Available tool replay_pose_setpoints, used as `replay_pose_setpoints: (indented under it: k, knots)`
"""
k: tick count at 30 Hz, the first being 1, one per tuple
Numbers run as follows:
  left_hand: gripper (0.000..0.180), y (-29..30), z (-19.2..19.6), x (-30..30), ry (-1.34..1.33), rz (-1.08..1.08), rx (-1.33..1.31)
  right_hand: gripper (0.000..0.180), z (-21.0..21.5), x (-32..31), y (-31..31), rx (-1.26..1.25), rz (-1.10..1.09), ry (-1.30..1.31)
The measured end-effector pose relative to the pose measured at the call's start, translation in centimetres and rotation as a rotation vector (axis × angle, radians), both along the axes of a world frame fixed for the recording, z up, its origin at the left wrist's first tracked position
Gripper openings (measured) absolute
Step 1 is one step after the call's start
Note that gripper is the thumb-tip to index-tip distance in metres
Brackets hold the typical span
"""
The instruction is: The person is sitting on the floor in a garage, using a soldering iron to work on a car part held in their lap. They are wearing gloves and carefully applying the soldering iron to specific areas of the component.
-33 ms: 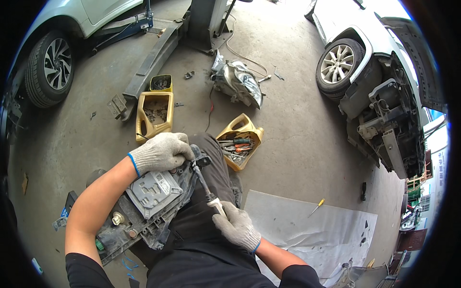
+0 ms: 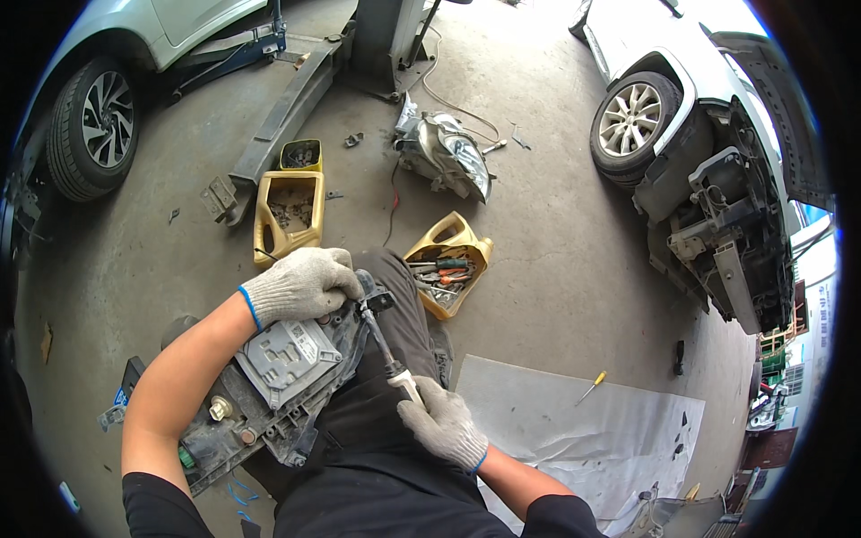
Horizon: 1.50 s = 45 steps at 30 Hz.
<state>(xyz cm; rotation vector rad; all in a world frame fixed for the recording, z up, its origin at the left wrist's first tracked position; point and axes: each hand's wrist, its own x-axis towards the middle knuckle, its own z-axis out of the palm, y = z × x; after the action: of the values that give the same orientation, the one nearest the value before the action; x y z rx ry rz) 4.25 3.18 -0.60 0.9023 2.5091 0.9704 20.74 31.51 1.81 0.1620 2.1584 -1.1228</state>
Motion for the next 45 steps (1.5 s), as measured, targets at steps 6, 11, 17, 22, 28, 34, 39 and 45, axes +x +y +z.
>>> replay_pose_setpoints:
  k: [6, 11, 17, 22, 28, 34, 39, 45]
  knots:
    - [0.029, 0.1, 0.8, 0.1, -0.018, -0.002, -0.051, 0.043, 0.1, 0.3, 0.4, -0.029, -0.057, 0.027]
    - [0.03, 0.1, 1.0, 0.2, -0.002, -0.005, -0.087, 0.042, 0.0, 0.5, 0.6, -0.019, -0.048, 0.044]
    - [0.025, 0.1, 1.7, 0.3, 0.0, 0.024, -0.072, 0.042, -0.2, 0.7, 0.8, -0.03, -0.037, 0.086]
    - [0.023, 0.1, 1.7, 0.4, 0.026, 0.051, -0.093, 0.043, -0.3, 0.7, 0.9, -0.031, -0.01, 0.101]
    - [0.021, 0.4, 2.4, 0.7, 0.035, 0.088, -0.168, 0.043, 0.5, 0.2, 0.7, -0.062, 0.018, 0.075]
    - [0.024, 0.2, 2.9, 0.9, 0.085, 0.174, -0.248, 0.042, 0.7, 0.2, 0.7, -0.08, 0.046, 0.15]
    - [0.026, 0.2, 3.4, 0.7, 0.042, 0.226, -0.347, 0.042, 0.5, 0.2, 0.8, -0.053, 0.044, 0.14]
    - [0.026, 0.2, 4.0, 0.6, -0.047, 0.239, -0.406, 0.043, 0.6, 0.1, 0.6, -0.038, 0.042, 0.139]
